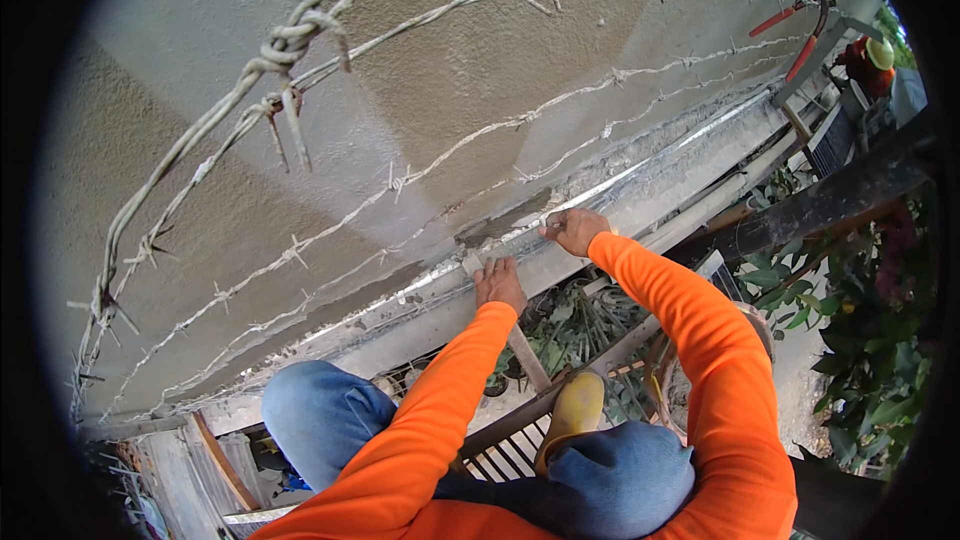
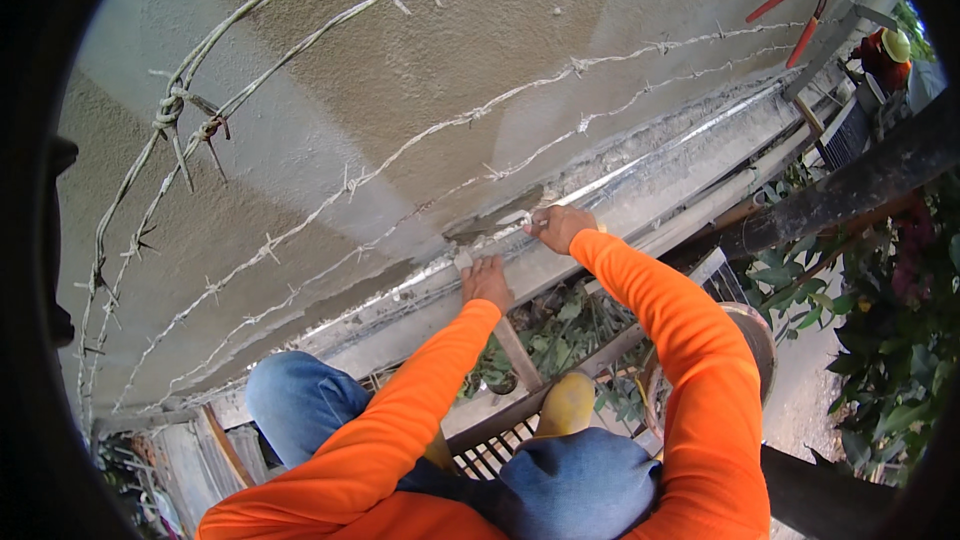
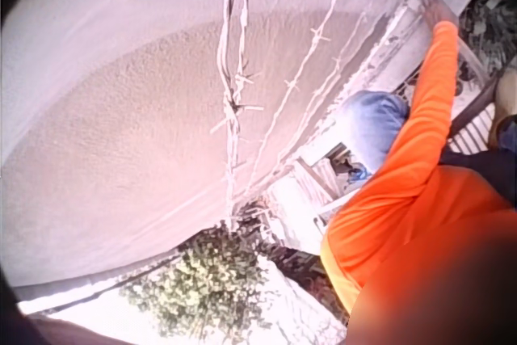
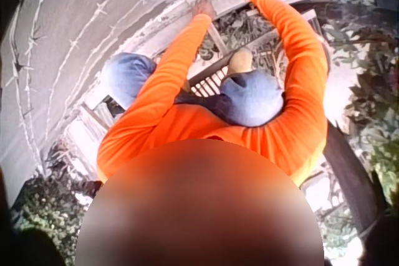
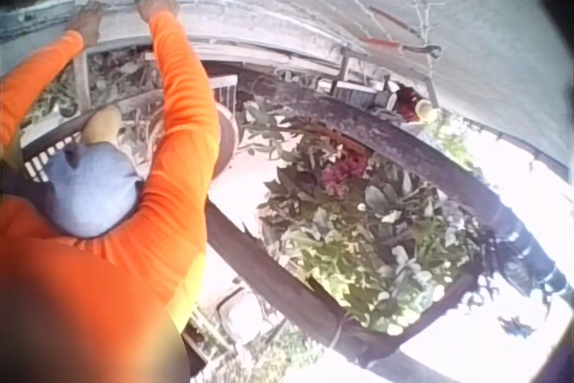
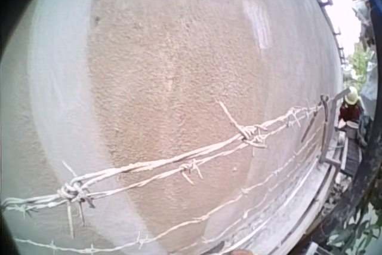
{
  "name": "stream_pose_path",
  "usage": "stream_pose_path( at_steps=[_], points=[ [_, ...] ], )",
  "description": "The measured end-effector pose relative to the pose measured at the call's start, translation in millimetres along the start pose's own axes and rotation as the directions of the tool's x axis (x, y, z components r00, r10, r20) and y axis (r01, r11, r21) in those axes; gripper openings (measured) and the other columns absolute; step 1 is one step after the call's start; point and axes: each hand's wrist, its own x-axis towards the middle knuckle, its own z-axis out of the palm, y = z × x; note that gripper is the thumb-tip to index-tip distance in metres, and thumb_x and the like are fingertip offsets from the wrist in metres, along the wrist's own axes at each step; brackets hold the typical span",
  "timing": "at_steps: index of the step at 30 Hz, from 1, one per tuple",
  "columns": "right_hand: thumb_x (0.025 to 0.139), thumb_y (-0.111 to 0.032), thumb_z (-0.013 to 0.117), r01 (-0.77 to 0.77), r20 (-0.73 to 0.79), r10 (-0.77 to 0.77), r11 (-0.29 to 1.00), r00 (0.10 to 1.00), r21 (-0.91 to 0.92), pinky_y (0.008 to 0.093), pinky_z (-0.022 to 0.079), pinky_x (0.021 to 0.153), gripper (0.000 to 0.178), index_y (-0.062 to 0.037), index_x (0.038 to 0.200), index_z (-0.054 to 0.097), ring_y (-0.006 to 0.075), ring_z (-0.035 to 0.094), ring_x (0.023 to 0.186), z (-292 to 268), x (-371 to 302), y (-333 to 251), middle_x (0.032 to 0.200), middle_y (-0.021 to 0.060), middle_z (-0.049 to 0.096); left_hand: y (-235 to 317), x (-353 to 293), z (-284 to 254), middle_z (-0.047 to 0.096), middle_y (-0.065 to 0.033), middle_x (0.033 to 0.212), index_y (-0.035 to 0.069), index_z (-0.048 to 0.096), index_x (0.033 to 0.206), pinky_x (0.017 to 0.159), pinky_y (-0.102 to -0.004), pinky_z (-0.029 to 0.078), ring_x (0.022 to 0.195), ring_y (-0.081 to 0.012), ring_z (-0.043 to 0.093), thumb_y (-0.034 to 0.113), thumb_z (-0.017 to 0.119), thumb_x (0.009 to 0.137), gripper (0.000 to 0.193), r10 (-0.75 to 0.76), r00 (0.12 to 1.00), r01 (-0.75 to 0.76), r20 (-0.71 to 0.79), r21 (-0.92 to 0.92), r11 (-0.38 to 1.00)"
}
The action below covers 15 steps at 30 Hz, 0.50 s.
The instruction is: The person scoops cement from a bucket with a trowel and applies it to a wall section beneath barbed wire, smoothing the surface repeatedly. The person works on a narrow ledge area, repeatedly loading the trowel and spreading the cement along the wall.
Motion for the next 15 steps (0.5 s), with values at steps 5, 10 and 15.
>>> stream_pose_path(
  at_steps=[5, 10, 15],
  points=[
    [0.096, -0.062, 0.059, 0.014, -0.044, -0.014, 1.0, 0.999, 0.01, 0.0442, 0.054, 0.097, 0.049, -0.0231, 0.121, 0.075, 0.0335, 0.069, 0.114, -4, -4, 11, 0.114, 0.0161, 0.075, 3, -5, -7, 0.058, -0.0116, 0.141, 0.007, 0.051, 0.139, 0.11, -0.0447, 0.034, 0.14, -0.0295, 0.047, 0.022, 0.08, 0.078, 0.069, 0.005, 1.0, -0.005, 0.014, 0.016, 1.0],
    [0.098, -0.056, 0.057, 0.067, -0.03, -0.081, 0.948, 0.996, -0.31, 0.047, 0.055, 0.096, 0.048, -0.0184, 0.12, 0.076, 0.0356, 0.071, 0.109, 3, 18, -10, 0.114, 0.0152, 0.076, 2, -3, -8, 0.056, -0.0125, 0.147, 0.008, 0.049, 0.143, 0.112, -0.0451, 0.033, 0.143, -0.0295, 0.044, 0.023, 0.08, 0.078, 0.074, 0.0, 0.998, 0.0, 0.06, -0.001, 1.0],
    [0.097, -0.055, 0.057, 0.087, 0.077, -0.063, 0.923, 0.995, -0.375, 0.0477, 0.054, 0.099, 0.048, -0.0166, 0.12, 0.076, 0.0369, 0.068, 0.115, 3, 45, -40, 0.119, 0.0136, 0.075, 0, -1, 2, 0.06, -0.0096, 0.137, 0.009, 0.054, 0.135, 0.109, -0.0427, 0.035, 0.136, -0.0289, 0.049, 0.019, 0.083, 0.077, 0.066, 0.011, 1.0, -0.011, -0.01, 0.003, 1.0]
  ],
)
